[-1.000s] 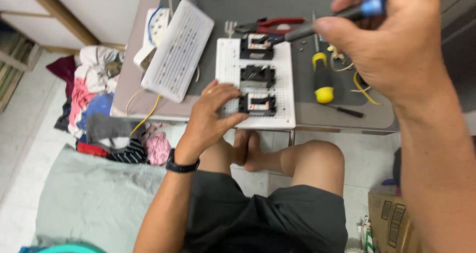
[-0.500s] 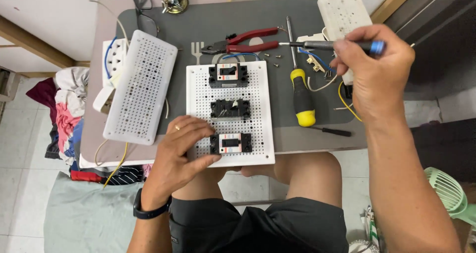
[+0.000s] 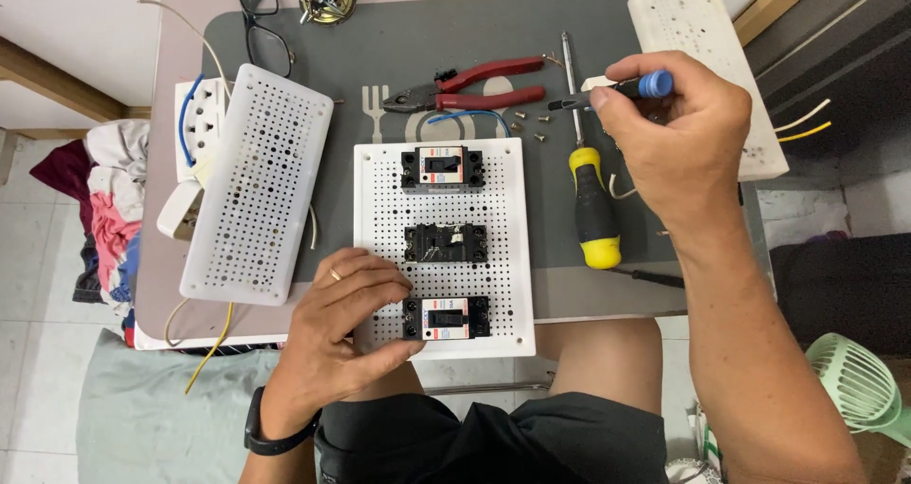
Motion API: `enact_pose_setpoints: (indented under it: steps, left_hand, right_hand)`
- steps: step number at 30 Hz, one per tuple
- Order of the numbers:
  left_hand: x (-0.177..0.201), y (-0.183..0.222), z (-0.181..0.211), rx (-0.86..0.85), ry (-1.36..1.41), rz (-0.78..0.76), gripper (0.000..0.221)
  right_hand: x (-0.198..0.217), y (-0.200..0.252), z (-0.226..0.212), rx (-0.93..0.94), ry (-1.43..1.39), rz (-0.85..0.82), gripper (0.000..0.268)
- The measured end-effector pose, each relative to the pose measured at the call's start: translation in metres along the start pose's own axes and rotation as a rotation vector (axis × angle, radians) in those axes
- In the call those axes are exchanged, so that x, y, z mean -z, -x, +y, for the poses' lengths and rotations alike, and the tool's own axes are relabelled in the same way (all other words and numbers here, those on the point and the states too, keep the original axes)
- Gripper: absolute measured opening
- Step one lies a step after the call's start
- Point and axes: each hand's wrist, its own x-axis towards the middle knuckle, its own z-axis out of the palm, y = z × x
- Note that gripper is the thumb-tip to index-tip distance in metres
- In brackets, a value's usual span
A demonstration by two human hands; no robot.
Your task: A person is wiring and securing circuit breakers onto a mounting board using a screwdriver.
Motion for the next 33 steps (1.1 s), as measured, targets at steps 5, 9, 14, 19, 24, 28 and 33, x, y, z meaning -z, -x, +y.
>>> enact_pose_setpoints:
  steps: [5,9,14,19,24,28,33]
  left_hand:
    - [-0.001,0.0,0.0,0.009,0.007,0.014,0.038]
    - [0.0,0.0,0.0,0.011,0.024,0.009,0.038]
    - [0.001,-0.001,0.003,0.019,0.024,0.005,0.037]
    - [0.001,-0.001,0.003,0.027,0.024,0.006,0.036]
    - [0.001,0.001,0.001,0.027,0.033,0.004,0.037]
    - [0.001,0.0,0.001,0.033,0.037,0.01,0.037]
    - [0.002,0.001,0.002,0.016,0.033,0.017,0.038]
  right_hand:
    - [0.0,-0.002,-0.002,0.097,0.017,-0.054,0.005]
    - [-0.005,0.001,-0.009,0.14,0.005,-0.062,0.008]
    - [-0.01,0.002,-0.006,0.163,0.048,-0.042,0.011]
    - [-0.012,0.001,0.002,0.188,0.135,-0.043,0.016]
    - [-0.013,-0.002,0.012,0.262,0.248,-0.078,0.016]
    - [-0.004,-0.001,-0.001,0.282,0.185,-0.067,0.016]
    - [0.01,-0.001,-0.009,0.242,0.152,-0.089,0.01]
